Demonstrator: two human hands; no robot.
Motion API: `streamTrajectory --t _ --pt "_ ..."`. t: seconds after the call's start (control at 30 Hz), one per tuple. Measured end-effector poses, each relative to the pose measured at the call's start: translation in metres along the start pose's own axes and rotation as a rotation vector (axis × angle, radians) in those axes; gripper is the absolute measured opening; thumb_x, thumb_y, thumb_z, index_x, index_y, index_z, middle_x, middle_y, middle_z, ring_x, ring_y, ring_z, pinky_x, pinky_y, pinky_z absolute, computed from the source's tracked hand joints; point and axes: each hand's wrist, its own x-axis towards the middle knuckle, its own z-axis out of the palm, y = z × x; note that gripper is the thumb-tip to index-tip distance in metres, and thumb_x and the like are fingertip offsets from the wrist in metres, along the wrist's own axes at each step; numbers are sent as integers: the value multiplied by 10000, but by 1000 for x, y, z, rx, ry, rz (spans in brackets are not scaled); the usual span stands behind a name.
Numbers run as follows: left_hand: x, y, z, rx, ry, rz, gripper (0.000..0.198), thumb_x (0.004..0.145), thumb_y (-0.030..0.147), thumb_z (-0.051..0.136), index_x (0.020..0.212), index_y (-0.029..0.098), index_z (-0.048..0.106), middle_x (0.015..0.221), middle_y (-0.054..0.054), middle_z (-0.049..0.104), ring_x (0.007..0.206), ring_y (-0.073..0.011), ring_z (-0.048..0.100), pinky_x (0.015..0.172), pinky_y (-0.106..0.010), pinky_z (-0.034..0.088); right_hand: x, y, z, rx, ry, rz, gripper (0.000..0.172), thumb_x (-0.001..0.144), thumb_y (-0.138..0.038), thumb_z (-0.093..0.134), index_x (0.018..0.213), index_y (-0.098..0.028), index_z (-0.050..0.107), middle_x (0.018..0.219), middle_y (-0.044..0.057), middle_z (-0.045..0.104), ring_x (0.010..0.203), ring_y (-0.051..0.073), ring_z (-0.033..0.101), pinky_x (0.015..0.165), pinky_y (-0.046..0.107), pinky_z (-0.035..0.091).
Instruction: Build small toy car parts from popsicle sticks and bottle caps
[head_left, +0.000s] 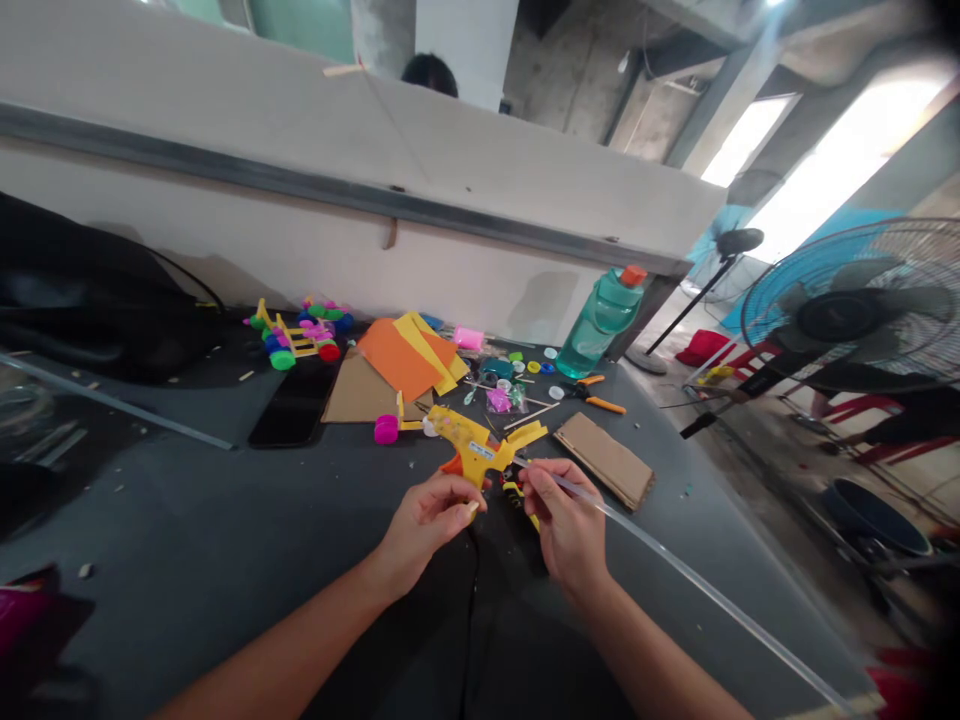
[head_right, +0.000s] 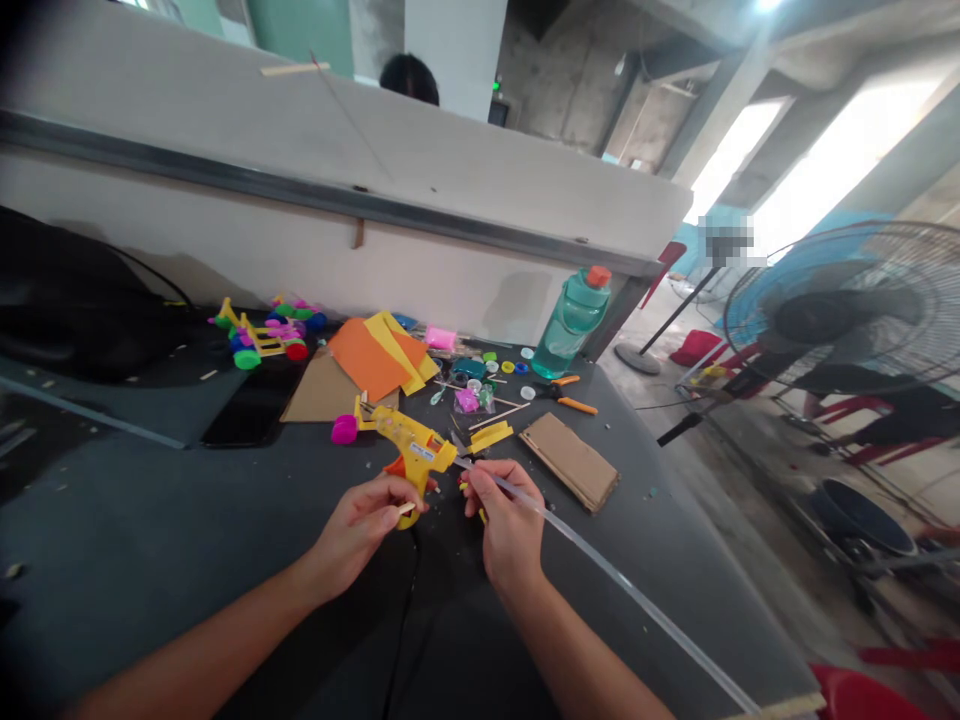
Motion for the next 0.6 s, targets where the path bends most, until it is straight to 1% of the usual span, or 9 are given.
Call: streamTrajectory --t 0.1,0.27,0.4,0.5,0.6 --pt "1 1 1 -29 13 -7 210 723 348 634 788 152 674 827 -84 629 913 -229 538 759 -292 381 0 0 1 -43 -1 -31 172 647 -254 744 738 -157 636 661 23 655 495 93 530 439 204 425" --pt "2 1 1 -44 10 -17 207 718 343 631 789 154 676 880 -94 630 944 -237 532 770 -297 389 0 0 1 -10 -1 -1 166 664 -276 730 689 -166 609 612 7 636 476 91 514 395 184 391" --pt "2 0 1 -65 6 -34 199 712 326 635 789 148 678 837 -87 627 876 -218 538 736 -288 388 1 0 1 57 -53 35 195 685 -277 719 659 -177 553 609 -12 613 497 83 508 403 165 387" --pt "3 1 2 -82 28 -25 207 707 333 641 777 143 681 806 -79 622 792 -192 537 700 -280 386 1 1 0 108 -113 114 194 678 -259 728 762 -189 568 645 -20 610 505 77 500 416 161 395" --pt "3 4 4 -133 52 -26 209 689 342 663 738 140 683 781 -83 623 859 -222 548 747 -295 392 1 1 -2 168 -171 204 290 669 -241 735 899 -224 560 690 -30 606 549 83 513 443 162 407"
